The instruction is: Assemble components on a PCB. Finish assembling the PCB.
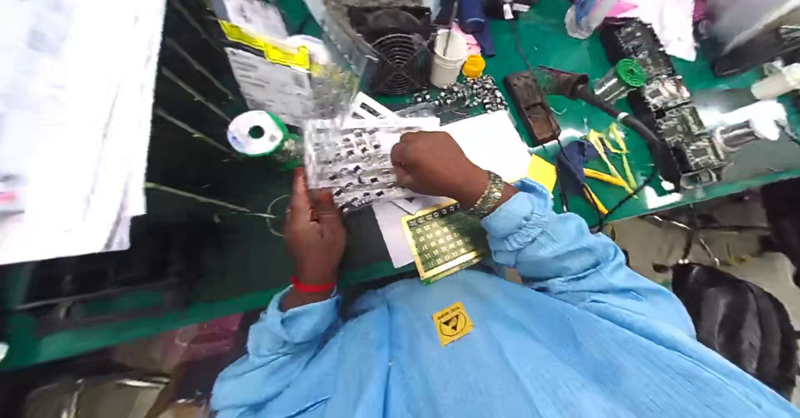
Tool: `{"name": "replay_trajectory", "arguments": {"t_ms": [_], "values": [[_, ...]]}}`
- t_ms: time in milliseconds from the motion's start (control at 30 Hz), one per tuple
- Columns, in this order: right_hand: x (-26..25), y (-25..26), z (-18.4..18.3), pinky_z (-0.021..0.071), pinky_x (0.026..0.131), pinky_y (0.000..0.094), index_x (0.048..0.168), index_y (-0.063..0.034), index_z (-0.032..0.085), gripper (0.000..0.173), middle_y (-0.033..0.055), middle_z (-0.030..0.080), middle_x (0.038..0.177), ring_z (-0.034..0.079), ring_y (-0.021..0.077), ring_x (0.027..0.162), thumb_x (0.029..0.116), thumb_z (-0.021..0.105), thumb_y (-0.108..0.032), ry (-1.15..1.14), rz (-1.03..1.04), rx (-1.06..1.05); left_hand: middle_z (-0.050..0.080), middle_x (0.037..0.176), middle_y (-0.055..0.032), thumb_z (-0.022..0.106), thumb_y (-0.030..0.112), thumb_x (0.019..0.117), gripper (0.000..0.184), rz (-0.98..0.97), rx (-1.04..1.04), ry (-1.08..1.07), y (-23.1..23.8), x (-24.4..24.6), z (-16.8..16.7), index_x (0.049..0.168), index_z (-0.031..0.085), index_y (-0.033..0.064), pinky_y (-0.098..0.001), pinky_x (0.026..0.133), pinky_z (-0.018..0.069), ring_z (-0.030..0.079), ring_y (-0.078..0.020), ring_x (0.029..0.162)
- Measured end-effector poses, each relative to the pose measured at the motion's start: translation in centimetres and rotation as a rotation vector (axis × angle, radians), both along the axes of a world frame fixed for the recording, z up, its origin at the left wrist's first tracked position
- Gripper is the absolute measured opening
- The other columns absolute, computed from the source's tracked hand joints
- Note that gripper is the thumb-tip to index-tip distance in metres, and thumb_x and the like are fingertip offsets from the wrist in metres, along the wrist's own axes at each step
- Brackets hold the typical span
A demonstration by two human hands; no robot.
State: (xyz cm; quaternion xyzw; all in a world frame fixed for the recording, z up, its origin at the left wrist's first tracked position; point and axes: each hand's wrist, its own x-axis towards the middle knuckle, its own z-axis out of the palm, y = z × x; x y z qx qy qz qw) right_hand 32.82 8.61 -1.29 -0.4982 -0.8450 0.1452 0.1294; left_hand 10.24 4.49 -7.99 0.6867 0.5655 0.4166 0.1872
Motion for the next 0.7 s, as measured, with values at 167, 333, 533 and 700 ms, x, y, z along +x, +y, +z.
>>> {"name": "replay_trajectory", "arguments": {"t_ms": [167, 333, 533, 700], "values": [[0.0, 0.1, 0.7, 0.0537, 0.077, 0.0605, 0.095, -0.0002, 0.074, 0.016, 0.0202, 0.071, 0.096, 0.07, 0.0401, 0.094, 0.0953, 0.065, -0.013, -0.074, 0.006, -0.057, 0.068, 0.101, -0.019, 0.043, 0.021, 0.1072, 0.052, -0.012, -0.08, -0.121, 0.2, -0.1, -1.0, 0.149, 0.039, -0.0105, -0.0329, 0.07, 0.0581, 0.066, -0.0135, 0.074], [-0.3, 0.4, -0.6, 0.0512, 0.063, 0.056, 0.081, 0.0007, 0.069, 0.014, 0.0189, 0.067, 0.082, 0.069, 0.0392, 0.08, 0.0876, 0.065, -0.011, -0.052, 0.046, 0.127, 0.066, 0.103, -0.0115, 0.047, 0.019, 0.1056, 0.054, 0.002, -0.195, -0.33, 0.1, 0.3, -0.3, 0.15, 0.036, -0.0097, -0.0223, 0.065, 0.0573, 0.064, -0.0024, 0.07], [0.4, 1.2, -2.1, 0.0481, 0.054, 0.0504, 0.073, -0.0015, 0.066, 0.014, 0.0153, 0.064, 0.074, 0.067, 0.0343, 0.07, 0.0809, 0.066, -0.013, 0.058, 0.098, 0.265, 0.066, 0.101, -0.0074, 0.051, 0.014, 0.1033, 0.053, 0.018, -0.248, -0.451, 0.3, 0.5, 0.0, 0.149, 0.037, -0.0085, -0.0197, 0.062, 0.0581, 0.065, -0.0009, 0.067], [1.3, 0.4, -2.0, 0.0481, 0.054, 0.0465, 0.076, -0.0019, 0.066, 0.013, 0.0131, 0.065, 0.072, 0.065, 0.0294, 0.066, 0.083, 0.064, -0.013, 0.229, 0.021, 0.37, 0.065, 0.1, -0.0075, 0.052, 0.017, 0.1039, 0.053, 0.017, -0.266, -0.454, 0.2, 0.4, -0.1, 0.148, 0.037, -0.0097, -0.0207, 0.063, 0.0585, 0.065, -0.002, 0.066]]}}
